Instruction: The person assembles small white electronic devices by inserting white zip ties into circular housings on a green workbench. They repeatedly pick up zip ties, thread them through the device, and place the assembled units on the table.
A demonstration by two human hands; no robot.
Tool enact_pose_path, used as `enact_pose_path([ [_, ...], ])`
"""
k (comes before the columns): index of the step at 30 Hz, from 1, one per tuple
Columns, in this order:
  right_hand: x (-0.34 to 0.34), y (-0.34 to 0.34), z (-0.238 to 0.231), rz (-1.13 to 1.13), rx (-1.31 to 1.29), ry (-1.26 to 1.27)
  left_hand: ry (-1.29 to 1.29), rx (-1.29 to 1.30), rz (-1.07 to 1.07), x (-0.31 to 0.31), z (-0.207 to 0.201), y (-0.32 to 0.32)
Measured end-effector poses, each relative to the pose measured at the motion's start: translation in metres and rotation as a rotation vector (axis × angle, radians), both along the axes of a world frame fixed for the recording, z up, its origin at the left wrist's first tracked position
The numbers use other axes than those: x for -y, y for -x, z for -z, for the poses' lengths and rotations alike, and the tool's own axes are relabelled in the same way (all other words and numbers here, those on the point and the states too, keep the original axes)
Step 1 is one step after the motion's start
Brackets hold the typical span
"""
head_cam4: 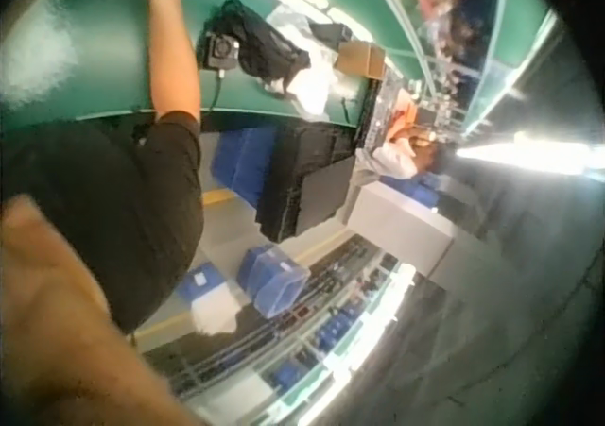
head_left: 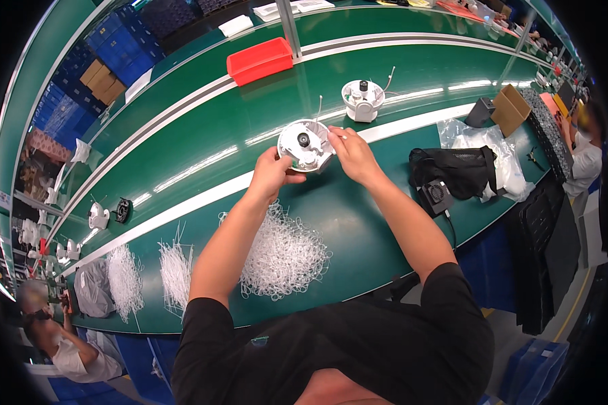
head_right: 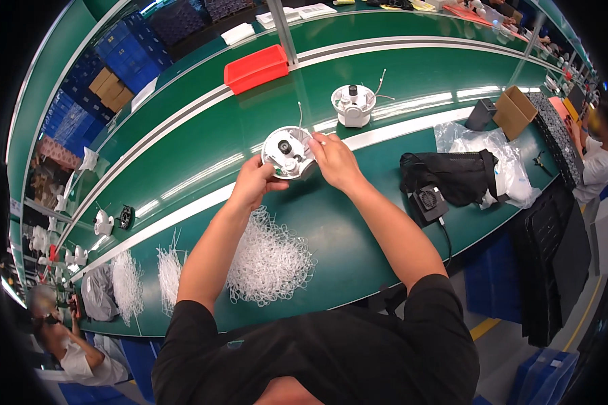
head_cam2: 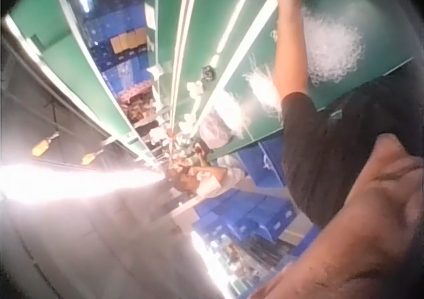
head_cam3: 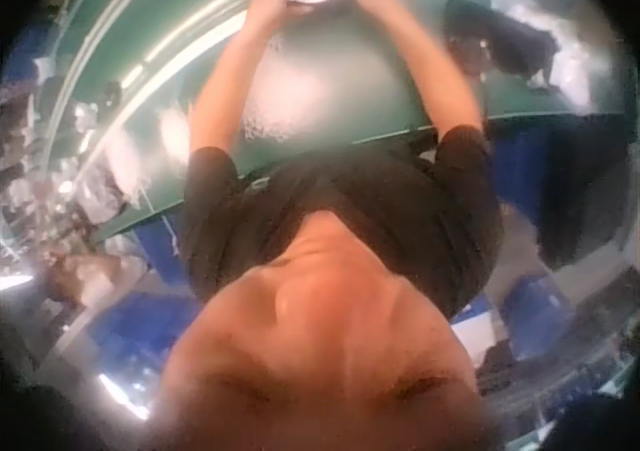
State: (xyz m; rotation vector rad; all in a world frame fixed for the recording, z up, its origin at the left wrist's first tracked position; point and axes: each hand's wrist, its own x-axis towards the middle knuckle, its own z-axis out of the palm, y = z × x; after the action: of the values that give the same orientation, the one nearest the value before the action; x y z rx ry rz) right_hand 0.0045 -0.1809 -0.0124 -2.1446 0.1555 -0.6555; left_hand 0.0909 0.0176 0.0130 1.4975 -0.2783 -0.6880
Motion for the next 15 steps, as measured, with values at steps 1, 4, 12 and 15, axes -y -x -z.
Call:
enact_pose_path([
  [1,0.002,0.001,0.0,0.011,-0.022,0.025,-0.019,0.008,0.027,0.001,-0.001,0.004],
  [4,0.009,0.005,0.001,0.027,-0.041,0.084,-0.079,-0.005,0.089,0.002,0.0,0.015],
  [12,0.022,0.015,-0.012,-0.148,-0.194,-0.412,-0.196,-0.064,0.281,0.001,-0.004,0.043],
  [15,0.018,0.022,-0.012,-0.195,-0.173,-0.563,-0.161,-0.062,0.303,-0.003,0.013,0.041],
])
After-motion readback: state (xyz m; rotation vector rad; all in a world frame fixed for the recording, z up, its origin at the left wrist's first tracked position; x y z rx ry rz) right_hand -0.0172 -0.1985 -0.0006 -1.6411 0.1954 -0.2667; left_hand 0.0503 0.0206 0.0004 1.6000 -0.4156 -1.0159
